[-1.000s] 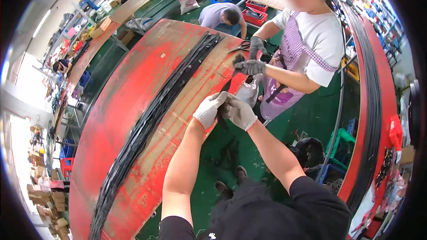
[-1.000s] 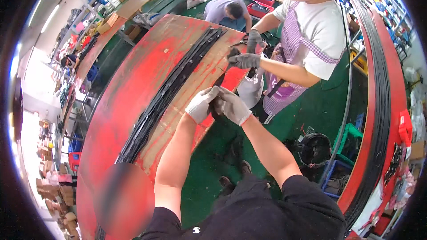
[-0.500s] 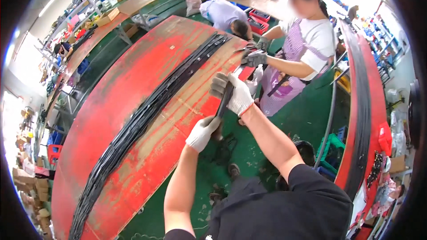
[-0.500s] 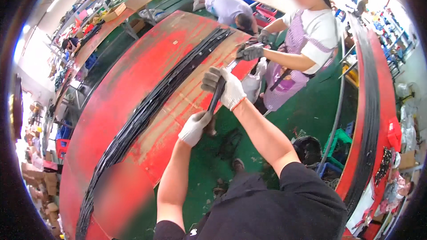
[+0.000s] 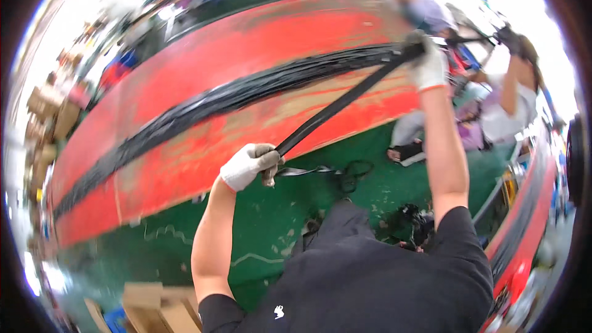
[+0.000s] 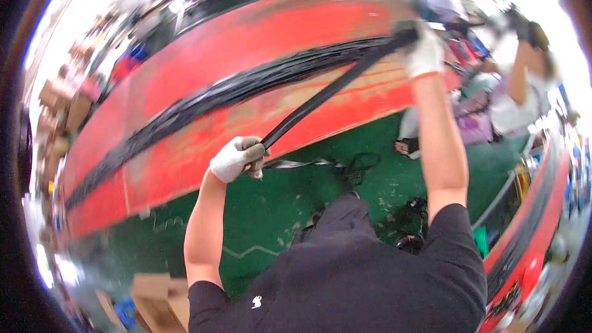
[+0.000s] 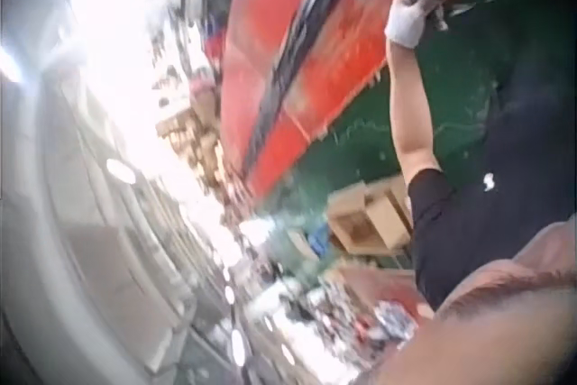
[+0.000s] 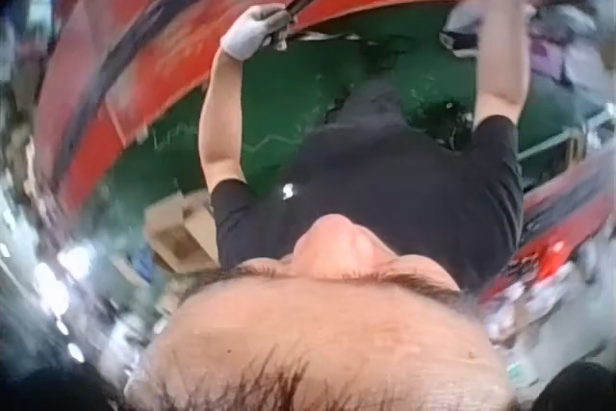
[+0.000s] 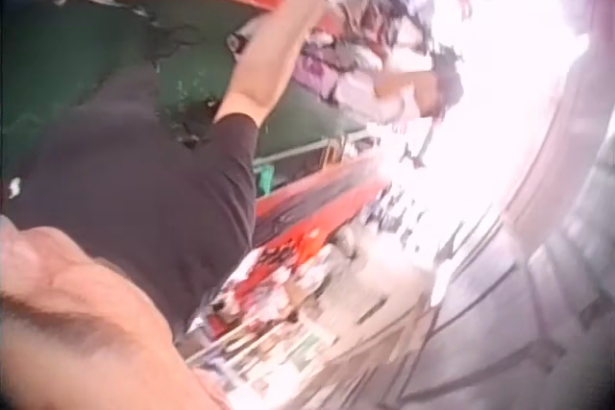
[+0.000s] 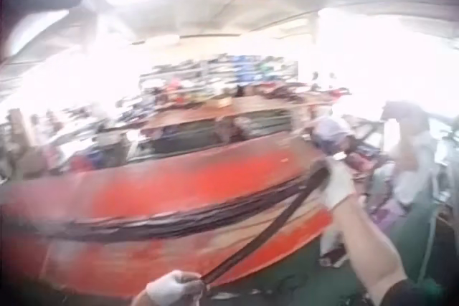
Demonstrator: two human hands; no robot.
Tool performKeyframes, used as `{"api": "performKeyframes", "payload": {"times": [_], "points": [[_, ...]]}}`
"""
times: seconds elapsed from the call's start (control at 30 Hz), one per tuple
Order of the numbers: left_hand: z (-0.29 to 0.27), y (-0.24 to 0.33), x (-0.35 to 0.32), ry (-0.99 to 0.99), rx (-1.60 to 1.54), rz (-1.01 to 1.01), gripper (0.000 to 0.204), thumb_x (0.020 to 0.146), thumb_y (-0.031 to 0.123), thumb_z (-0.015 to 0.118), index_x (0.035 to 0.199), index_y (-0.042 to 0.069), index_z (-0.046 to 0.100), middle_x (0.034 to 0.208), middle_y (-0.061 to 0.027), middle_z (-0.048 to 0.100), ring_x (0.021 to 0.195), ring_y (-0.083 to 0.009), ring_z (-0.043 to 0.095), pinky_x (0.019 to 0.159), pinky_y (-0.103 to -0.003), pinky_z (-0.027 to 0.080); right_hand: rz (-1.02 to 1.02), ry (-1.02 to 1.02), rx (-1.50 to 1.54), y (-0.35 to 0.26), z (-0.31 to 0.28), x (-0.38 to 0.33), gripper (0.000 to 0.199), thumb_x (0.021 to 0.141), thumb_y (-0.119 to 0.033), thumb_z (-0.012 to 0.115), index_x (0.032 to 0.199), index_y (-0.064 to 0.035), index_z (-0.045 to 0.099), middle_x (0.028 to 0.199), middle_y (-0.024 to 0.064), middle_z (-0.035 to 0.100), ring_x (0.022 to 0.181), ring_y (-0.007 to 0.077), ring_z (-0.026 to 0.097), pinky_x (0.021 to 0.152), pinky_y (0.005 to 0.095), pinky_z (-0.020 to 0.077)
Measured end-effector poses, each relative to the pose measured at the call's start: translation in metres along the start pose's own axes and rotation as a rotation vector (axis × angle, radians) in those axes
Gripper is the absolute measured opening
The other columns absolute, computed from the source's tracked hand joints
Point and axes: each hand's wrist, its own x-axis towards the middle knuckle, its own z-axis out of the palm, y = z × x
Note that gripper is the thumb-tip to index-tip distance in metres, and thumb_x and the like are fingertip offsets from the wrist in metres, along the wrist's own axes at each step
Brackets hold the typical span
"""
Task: The recorder is inspecting and organizing long black rubber gaskets on a long red table in an assembly environment.
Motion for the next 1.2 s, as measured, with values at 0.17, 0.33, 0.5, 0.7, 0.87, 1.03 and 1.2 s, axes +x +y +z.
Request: {"api": "performKeyframes", "payload": {"times": [0.17, 0.33, 0.5, 0.7, 0.87, 1.03, 1.2], "points": [[-0.081, -0.014, -0.117, 0.349, 0.0, 0.037, 0.044, 0.104, 0.046, 0.066, 0.102, 0.003, 0.071, 0.069, -0.0007, 0.06, 0.058, -0.0138, 0.062, 0.056, -0.032, 0.048, 0.268, -0.934, 0.576, 0.138, 0.15, -0.099, 0.03, 0.111, -0.026, 0.051, 0.114, -0.0009, 0.066, 0.112, 0.0121, 0.07, 0.103, 0.0296, 0.065, 0.097, 0.0441, 0.052], [-0.139, -0.03, -0.17, 0.329, 0.107, 0.123, 0.044, 0.102, 0.044, 0.065, 0.102, 0.001, 0.074, 0.07, -0.0023, 0.064, 0.06, -0.0123, 0.063, 0.058, -0.031, 0.051, 0.372, -0.409, 0.187, 0.231, 0.287, -0.269, 0.04, 0.112, -0.033, 0.051, 0.125, 0.0014, 0.066, 0.124, 0.0174, 0.07, 0.12, 0.0339, 0.065, 0.105, 0.0531, 0.0513], [-0.225, -0.09, -0.279, 0.154, 0.064, 0.02, 0.034, 0.099, 0.033, 0.069, 0.1, -0.001, 0.074, 0.073, -0.0046, 0.069, 0.062, -0.0122, 0.067, 0.061, -0.03, 0.057, 0.3, -0.321, -0.192, 0.26, 0.245, -0.114, 0.049, 0.111, -0.035, 0.05, 0.143, -0.0007, 0.062, 0.132, 0.0121, 0.071, 0.122, 0.0276, 0.066, 0.115, 0.047, 0.0462], [-0.355, -0.133, -0.426, 0.147, 0.027, -0.101, 0.03, 0.1, 0.029, 0.066, 0.097, 0.0, 0.072, 0.068, -0.0032, 0.066, 0.059, -0.0115, 0.064, 0.06, -0.03, 0.054, 0.368, -0.065, -0.184, 0.305, 0.204, 0.02, 0.049, 0.112, -0.034, 0.046, 0.143, -0.001, 0.062, 0.135, 0.0126, 0.07, 0.127, 0.026, 0.065, 0.115, 0.0437, 0.0467], [-0.451, -0.13, -0.523, 0.422, -0.07, -0.087, 0.033, 0.101, 0.032, 0.065, 0.099, 0.0, 0.072, 0.065, -0.0023, 0.063, 0.057, -0.012, 0.062, 0.057, -0.031, 0.054, 0.4, -0.195, 0.088, 0.459, 0.448, -0.259, 0.031, 0.11, -0.029, 0.055, 0.114, -0.0019, 0.07, 0.115, 0.0162, 0.073, 0.107, 0.0271, 0.069, 0.096, 0.0446, 0.0571], [-0.544, -0.146, -0.592, 0.385, 0.011, 0.028, 0.036, 0.101, 0.035, 0.064, 0.101, 0.001, 0.074, 0.068, -0.0039, 0.064, 0.057, -0.0136, 0.063, 0.059, -0.032, 0.059, 0.629, -0.44, 0.245, 0.526, 0.734, -0.567, 0.036, 0.113, -0.033, 0.05, 0.116, -0.0006, 0.066, 0.106, 0.011, 0.068, 0.1, 0.0271, 0.065, 0.099, 0.048, 0.0526], [-0.622, -0.218, -0.728, 0.321, 0.024, 0.074, 0.034, 0.1, 0.031, 0.064, 0.097, -0.002, 0.071, 0.069, -0.0042, 0.066, 0.06, -0.0138, 0.066, 0.06, -0.032, 0.056, 0.573, -0.631, 0.228, 0.604, 0.826, -0.562, 0.045, 0.115, -0.04, 0.043, 0.122, -0.002, 0.067, 0.11, 0.0115, 0.072, 0.102, 0.03, 0.067, 0.099, 0.0496, 0.0525]]}}
